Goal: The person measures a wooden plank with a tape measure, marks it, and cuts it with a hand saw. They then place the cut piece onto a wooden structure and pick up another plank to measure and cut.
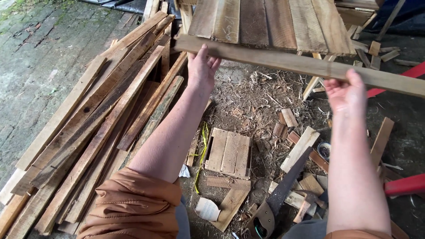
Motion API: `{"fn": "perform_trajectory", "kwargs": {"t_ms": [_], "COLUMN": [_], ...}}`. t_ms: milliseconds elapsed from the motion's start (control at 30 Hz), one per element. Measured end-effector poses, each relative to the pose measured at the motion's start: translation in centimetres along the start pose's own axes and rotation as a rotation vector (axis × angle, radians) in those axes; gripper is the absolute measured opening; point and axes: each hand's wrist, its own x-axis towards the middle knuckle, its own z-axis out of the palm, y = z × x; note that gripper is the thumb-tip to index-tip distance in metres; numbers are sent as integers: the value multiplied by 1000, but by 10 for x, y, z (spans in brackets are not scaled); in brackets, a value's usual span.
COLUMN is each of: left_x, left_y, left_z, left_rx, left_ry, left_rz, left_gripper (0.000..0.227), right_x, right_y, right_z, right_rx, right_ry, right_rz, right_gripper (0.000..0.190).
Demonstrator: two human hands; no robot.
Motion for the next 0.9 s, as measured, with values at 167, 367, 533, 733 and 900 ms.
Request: {"fn": "perform_trajectory", "kwargs": {"t_ms": [167, 367, 533, 733, 900], "left_x": [18, 104, 69, 77, 93], "left_y": [-32, 22, 61, 72, 94], "left_z": [-34, -116, -117, -136, -152], "left_rx": [66, 55, 111, 39, -51], "left_ry": [125, 243, 280, 263, 258], "left_rz": [30, 149, 202, 181, 216], "left_gripper": [53, 57, 54, 57, 53], "right_x": [4, 30, 55, 3, -10], "right_y": [62, 31, 29, 49, 73], "right_z": [19, -19, -58, 8, 42], "right_rx": [-44, -14, -185, -187, -183], "right_ry": [-144, -88, -70, -132, -246], "right_rz": [155, 86, 78, 83, 127], "right_gripper": [33, 30, 30, 30, 35]}}
